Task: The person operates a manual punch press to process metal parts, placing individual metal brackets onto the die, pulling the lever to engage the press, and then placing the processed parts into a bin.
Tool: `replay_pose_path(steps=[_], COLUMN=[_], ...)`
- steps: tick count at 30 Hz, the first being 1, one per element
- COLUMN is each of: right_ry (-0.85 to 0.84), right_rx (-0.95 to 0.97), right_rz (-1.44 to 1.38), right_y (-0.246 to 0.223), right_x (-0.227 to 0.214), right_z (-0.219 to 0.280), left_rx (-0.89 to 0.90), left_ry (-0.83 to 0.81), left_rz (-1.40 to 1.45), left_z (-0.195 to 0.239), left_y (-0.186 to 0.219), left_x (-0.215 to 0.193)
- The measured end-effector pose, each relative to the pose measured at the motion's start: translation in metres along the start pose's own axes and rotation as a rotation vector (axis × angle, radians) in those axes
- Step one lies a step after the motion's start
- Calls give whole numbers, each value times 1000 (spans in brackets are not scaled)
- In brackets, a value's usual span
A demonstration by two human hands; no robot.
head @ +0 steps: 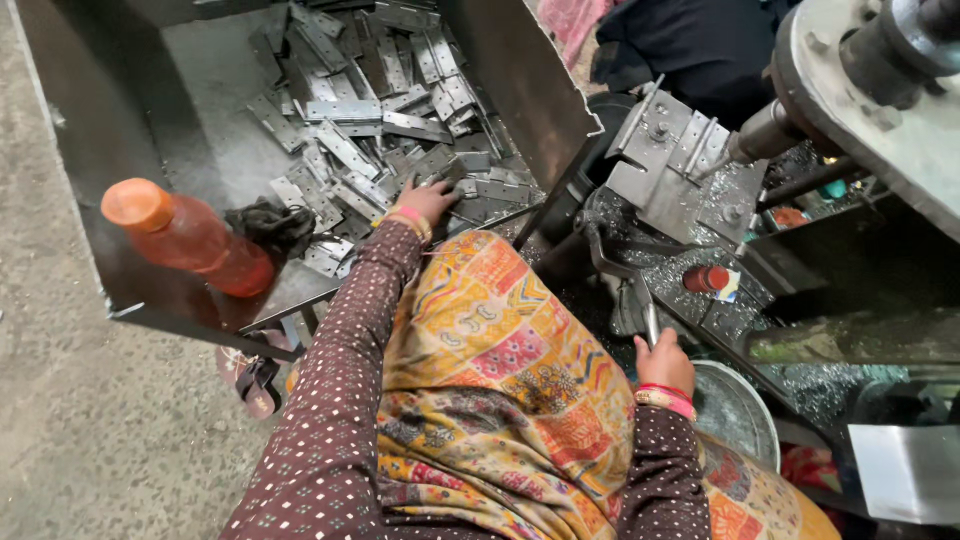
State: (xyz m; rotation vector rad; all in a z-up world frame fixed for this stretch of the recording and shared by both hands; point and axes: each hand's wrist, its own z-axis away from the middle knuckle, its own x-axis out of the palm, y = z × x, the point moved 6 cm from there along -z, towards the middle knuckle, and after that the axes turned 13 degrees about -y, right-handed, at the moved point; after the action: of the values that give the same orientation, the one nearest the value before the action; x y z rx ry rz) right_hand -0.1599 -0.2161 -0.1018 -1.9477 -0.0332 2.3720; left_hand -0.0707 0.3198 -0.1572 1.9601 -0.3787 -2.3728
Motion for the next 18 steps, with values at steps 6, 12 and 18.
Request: replay_pose_path(steps=[6,12,18], right_ry=[-8,-5,13], right_rx=[37,51,29], right_rz=[-15,-6,-42], right_y=[2,0,-4], right_x=[3,4,3], right_z=[2,1,4], left_rx=[-10,-29,-167], left_ry=[104,137,188], left_rz=[-120,-166,-64], left_z=[13,28,13], left_y=[18,21,0], left_x=[6,7,12])
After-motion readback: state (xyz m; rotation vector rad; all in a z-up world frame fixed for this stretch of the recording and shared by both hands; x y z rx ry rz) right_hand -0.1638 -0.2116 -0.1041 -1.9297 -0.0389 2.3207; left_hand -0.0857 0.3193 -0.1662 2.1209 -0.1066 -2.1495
